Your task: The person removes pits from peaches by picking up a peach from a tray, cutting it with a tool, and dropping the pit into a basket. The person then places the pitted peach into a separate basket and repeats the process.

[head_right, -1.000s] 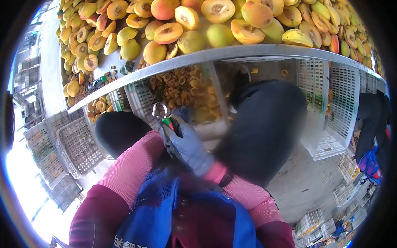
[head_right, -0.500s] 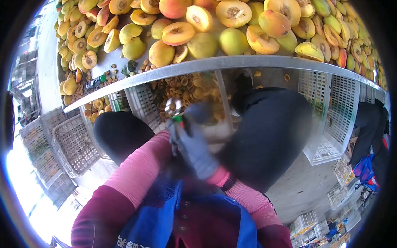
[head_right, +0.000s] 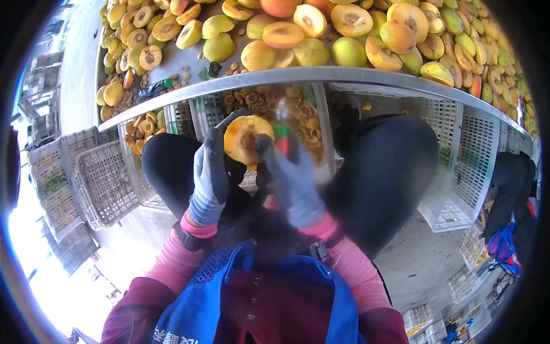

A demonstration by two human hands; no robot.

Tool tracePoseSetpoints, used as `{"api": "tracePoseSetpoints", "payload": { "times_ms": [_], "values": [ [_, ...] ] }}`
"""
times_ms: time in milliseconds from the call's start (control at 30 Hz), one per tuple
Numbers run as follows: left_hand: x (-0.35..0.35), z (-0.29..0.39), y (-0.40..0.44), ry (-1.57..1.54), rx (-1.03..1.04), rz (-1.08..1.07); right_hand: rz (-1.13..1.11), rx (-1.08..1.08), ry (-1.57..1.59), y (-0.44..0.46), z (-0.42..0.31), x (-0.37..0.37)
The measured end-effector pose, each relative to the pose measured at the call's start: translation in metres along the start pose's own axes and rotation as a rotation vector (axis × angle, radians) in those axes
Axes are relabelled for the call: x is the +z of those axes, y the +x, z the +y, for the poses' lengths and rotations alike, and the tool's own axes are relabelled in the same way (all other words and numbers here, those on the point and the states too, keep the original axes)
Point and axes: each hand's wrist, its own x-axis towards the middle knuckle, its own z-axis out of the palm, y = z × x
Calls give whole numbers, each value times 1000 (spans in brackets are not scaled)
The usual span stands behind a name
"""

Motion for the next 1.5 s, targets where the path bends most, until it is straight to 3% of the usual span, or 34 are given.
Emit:
{"api": "tracePoseSetpoints", "payload": {
  "times_ms": [133,267,333,367,433,467,600,667,800,867,933,1000,1167,1267,1333,1467,1500],
  "values": [
    [18,1,-14,157,215,175,6,-173,109,-9,22,22],
    [2,3,-11,239,439,276,-113,-11,-14,-24,30,19],
    [2,5,-25,146,219,293,-166,28,7,-27,37,16],
    [3,9,-31,-114,8,264,-133,-63,-11,-28,41,18],
    [6,-3,-36,-27,119,313,-97,-251,-147,-28,50,21],
    [7,-6,-33,-9,275,351,-81,-348,-266,-27,53,21],
    [-6,13,-36,-212,103,221,-45,-754,-1082,-34,44,19],
    [-12,3,-39,297,368,206,-50,-719,-1153,-41,31,28],
    [-16,-17,-40,416,336,244,-73,-785,-1235,-47,31,30],
    [-9,-15,-38,299,324,294,-61,-766,-1221,-48,35,29],
    [0,-5,-32,-85,315,328,-82,-750,-1228,-50,33,31],
    [-5,-2,-36,-81,162,275,-82,-752,-1251,-52,32,29],
    [-10,-17,-43,449,362,220,-128,-652,-1262,-54,32,22],
    [-11,-3,-43,272,246,156,-150,-787,-1260,-51,40,13],
    [-8,17,-44,-57,23,101,-222,-295,-973,-54,43,3],
    [-18,15,-38,185,302,15,-402,512,-106,-59,14,17],
    [-19,14,-37,207,301,-24,-506,594,105,-57,21,12]
  ]
}}
